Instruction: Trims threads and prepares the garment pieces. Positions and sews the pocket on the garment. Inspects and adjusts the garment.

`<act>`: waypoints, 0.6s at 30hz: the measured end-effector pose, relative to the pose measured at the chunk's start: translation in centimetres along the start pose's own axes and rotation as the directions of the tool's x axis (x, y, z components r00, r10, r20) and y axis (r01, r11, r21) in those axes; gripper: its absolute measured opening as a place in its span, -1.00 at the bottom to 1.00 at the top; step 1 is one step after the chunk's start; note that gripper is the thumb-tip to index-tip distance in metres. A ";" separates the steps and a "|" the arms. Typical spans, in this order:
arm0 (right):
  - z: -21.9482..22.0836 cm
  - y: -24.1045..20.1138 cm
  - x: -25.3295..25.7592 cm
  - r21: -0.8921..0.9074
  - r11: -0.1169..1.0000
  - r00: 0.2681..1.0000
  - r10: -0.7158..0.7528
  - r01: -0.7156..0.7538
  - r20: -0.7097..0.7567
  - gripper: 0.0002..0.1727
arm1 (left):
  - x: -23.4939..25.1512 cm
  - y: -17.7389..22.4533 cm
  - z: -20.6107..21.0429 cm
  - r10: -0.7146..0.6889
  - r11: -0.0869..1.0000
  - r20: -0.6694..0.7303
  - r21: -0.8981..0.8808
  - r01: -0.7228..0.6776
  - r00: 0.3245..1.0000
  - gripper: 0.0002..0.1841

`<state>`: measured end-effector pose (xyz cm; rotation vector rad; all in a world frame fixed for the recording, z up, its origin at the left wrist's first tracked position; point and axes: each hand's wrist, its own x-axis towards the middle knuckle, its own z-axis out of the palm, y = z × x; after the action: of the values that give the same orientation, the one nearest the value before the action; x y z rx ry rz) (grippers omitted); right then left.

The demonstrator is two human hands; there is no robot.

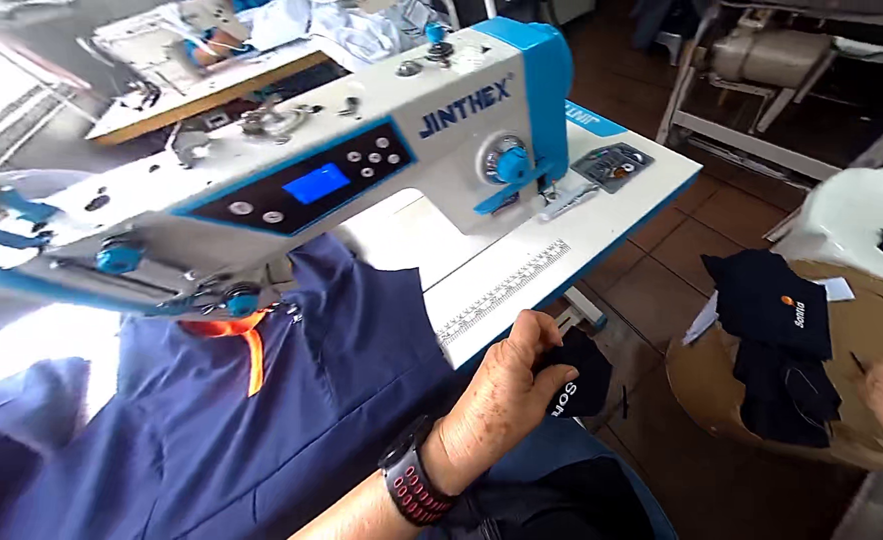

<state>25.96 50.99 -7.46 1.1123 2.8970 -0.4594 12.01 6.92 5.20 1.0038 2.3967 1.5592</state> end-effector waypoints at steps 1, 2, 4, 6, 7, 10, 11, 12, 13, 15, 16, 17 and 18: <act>-0.1 -2.3 0.5 0.156 0.950 0.959 -0.254 0.271 -0.123 -0.80 | -0.3 -0.1 -0.5 0.013 1.000 -0.010 0.026 -0.013 1.000 -0.77; -0.4 -5.6 0.5 0.266 0.825 0.863 -0.446 0.499 -0.235 -0.84 | -0.7 -0.2 -0.9 0.024 0.999 -0.025 0.045 -0.023 0.999 -0.78; -1.5 -14.4 -2.0 0.434 0.511 0.666 -0.631 0.743 -0.398 -0.81 | -1.4 -0.3 -1.5 0.060 0.996 -0.067 0.069 -0.055 0.996 -0.80; -2.8 -22.2 -6.2 0.589 0.158 0.473 -0.769 0.793 -0.431 -0.78 | -2.5 0.0 -2.3 0.115 0.988 -0.110 0.119 -0.102 0.987 -0.83; -3.2 -25.2 -8.1 0.607 0.019 0.356 -0.824 0.794 -0.440 -0.74 | -3.3 0.3 -2.9 0.164 0.977 -0.131 0.161 -0.142 0.978 -0.87; -2.5 -30.8 -13.0 0.553 -0.187 0.123 -0.871 0.812 -0.476 -0.70 | -7.1 1.0 -4.7 0.309 0.919 -0.187 0.312 -0.242 0.932 -0.90; -2.2 -31.7 -14.5 0.524 -0.194 0.102 -0.869 0.829 -0.483 -0.72 | -8.8 1.1 -5.3 0.334 0.898 -0.218 0.371 -0.238 0.917 -0.88; -1.9 -32.5 -15.9 0.502 -0.184 0.098 -0.870 0.845 -0.483 -0.74 | -10.6 1.3 -6.0 0.335 0.885 -0.255 0.416 -0.210 0.907 -0.86; -1.7 -33.1 -17.4 0.502 -0.170 0.100 -0.879 0.848 -0.466 -0.76 | -12.5 1.5 -6.7 0.313 0.885 -0.294 0.435 -0.165 0.903 -0.87; -0.9 -34.6 -19.8 0.557 -0.190 0.094 -0.892 0.808 -0.442 -0.83 | -16.3 2.2 -7.9 0.217 0.912 -0.400 0.409 -0.039 0.891 -0.91; -0.3 -35.7 -20.8 0.579 -0.209 0.078 -0.899 0.788 -0.430 -0.84 | -18.0 2.5 -8.5 0.153 0.924 -0.457 0.380 0.037 0.876 -0.93; 0.3 -36.9 -21.5 0.607 -0.229 0.053 -0.911 0.761 -0.410 -0.82 | -19.6 2.8 -9.1 0.110 0.924 -0.508 0.370 0.101 0.855 -0.93; 0.7 -38.1 -22.3 0.641 -0.251 0.022 -0.922 0.725 -0.387 -0.81 | -20.9 2.9 -9.9 0.112 0.906 -0.530 0.403 0.133 0.841 -0.92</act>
<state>17.60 9.33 4.54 -1.5023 2.5218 -1.6866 25.36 -12.09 7.03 0.6413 3.2386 1.4997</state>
